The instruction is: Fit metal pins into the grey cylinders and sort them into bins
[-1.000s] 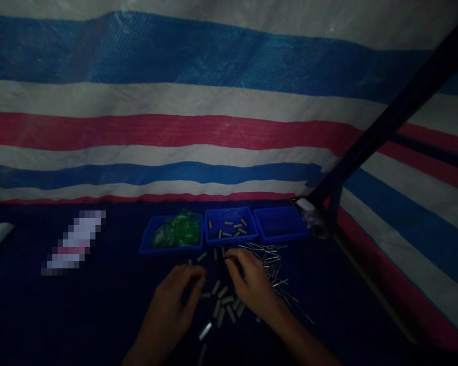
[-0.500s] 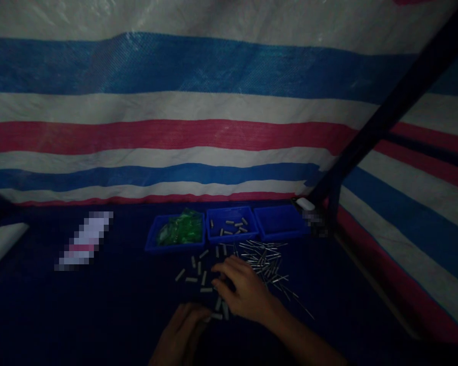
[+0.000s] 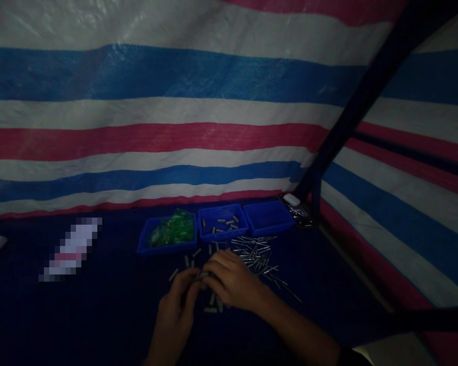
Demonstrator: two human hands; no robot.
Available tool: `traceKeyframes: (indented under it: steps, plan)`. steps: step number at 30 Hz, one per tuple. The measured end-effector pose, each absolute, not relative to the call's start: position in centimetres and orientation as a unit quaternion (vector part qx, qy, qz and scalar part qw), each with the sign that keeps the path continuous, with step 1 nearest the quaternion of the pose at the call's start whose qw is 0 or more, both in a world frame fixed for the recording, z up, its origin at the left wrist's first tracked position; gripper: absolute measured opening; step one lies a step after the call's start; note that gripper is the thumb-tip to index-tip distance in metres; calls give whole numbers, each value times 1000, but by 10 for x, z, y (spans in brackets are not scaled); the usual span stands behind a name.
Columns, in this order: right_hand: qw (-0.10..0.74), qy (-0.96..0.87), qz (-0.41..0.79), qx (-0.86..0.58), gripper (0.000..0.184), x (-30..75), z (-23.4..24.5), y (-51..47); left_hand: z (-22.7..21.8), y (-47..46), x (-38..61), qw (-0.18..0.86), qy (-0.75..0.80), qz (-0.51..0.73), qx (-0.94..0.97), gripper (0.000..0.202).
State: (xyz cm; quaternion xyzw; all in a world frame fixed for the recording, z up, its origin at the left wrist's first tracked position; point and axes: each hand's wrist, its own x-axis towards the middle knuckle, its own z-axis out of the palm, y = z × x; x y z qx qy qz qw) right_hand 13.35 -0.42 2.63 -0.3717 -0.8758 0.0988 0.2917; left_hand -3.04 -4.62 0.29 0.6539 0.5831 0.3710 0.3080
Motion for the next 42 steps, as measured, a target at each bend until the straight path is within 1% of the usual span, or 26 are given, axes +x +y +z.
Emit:
traceKeyframes:
  steps: [3,6,9,11,15,18,19,21,24,28,31,33,38,39,42]
  plan:
    - [339,-827,30,-447,22,141,31,22,-4,-56,-30,267,564,327,710,31]
    - [348,-769,-15,-536,26,153,29,44,-9,-63,-29,219,496,252,802,24]
    - [346,-740,-29,-576,37,162,23,45,-11,-68,-27,204,468,202,836,15]
    - [362,-736,-18,-572,35,163,20,36,-12,-69,-27,216,475,201,829,15]
    - [377,-783,49,-492,27,154,20,11,-10,-61,-28,301,515,275,754,13]
    - [362,-841,97,-391,26,148,23,0,-2,-41,-27,372,535,377,658,18]
    - [359,-853,109,-364,24,147,24,-3,2,-33,-26,403,527,400,633,23]
    - [354,-865,130,-332,21,147,25,-5,13,-17,-25,472,499,411,599,35]
    - [354,-860,145,-337,25,147,23,-3,27,1,-23,509,490,398,585,41]
    - [367,-839,126,-382,18,146,13,4,34,15,-20,501,495,362,611,39]
    - [353,-834,112,-408,13,148,8,8,30,17,-15,470,487,371,636,34]
    - [350,-829,109,-423,15,152,9,10,26,16,-13,443,473,383,658,32]
    - [358,-819,127,-430,26,155,16,13,18,9,-11,385,453,409,693,34]
    - [363,-816,136,-428,26,154,16,13,16,9,-10,376,455,419,690,33]
    - [395,-805,150,-416,19,146,15,10,12,11,-9,369,449,452,677,32]
